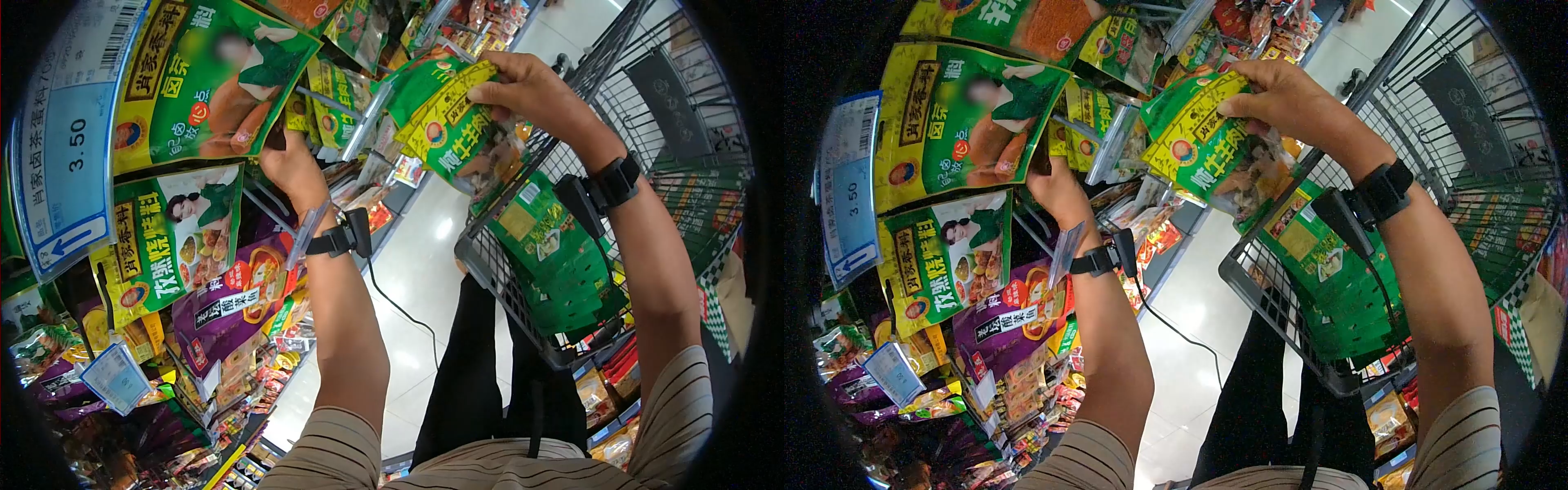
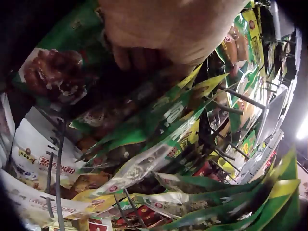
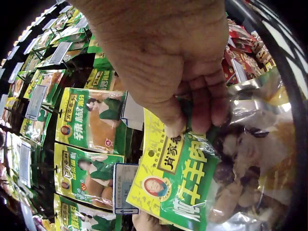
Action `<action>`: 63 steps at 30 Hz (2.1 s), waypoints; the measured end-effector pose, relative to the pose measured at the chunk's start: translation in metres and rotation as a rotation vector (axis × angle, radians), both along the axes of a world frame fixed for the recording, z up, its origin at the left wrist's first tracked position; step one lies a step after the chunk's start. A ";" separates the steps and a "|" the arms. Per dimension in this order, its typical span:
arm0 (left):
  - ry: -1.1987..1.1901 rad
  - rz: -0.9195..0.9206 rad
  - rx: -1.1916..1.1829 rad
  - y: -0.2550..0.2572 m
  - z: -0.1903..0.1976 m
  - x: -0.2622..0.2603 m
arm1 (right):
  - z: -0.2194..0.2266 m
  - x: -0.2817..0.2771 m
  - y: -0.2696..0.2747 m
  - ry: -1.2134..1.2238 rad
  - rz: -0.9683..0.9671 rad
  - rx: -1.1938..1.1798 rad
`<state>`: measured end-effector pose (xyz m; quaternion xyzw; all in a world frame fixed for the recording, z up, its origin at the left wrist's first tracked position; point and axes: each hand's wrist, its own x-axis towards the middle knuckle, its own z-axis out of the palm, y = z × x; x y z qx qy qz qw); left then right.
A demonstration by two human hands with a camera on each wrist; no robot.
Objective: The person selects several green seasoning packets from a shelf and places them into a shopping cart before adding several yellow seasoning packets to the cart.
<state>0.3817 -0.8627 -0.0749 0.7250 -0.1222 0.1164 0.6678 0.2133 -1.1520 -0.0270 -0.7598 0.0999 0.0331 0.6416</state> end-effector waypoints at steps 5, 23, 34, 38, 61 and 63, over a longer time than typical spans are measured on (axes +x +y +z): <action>-0.112 0.133 0.024 0.004 -0.002 -0.025 | 0.003 -0.003 0.003 -0.012 -0.034 0.030; 0.080 0.059 0.129 -0.015 0.029 -0.076 | 0.001 -0.006 0.001 -0.067 -0.132 0.008; -0.082 0.152 0.445 -0.026 0.019 -0.057 | 0.029 -0.016 -0.008 -0.135 -0.232 0.004; -0.091 0.134 0.425 -0.032 0.026 -0.062 | 0.039 -0.026 -0.011 -0.134 -0.259 -0.022; -0.152 -0.134 0.406 -0.022 0.028 -0.092 | 0.047 -0.039 -0.015 -0.245 -0.351 0.004; -0.264 -0.139 0.390 -0.031 0.023 -0.089 | 0.045 -0.036 -0.016 -0.266 -0.366 -0.005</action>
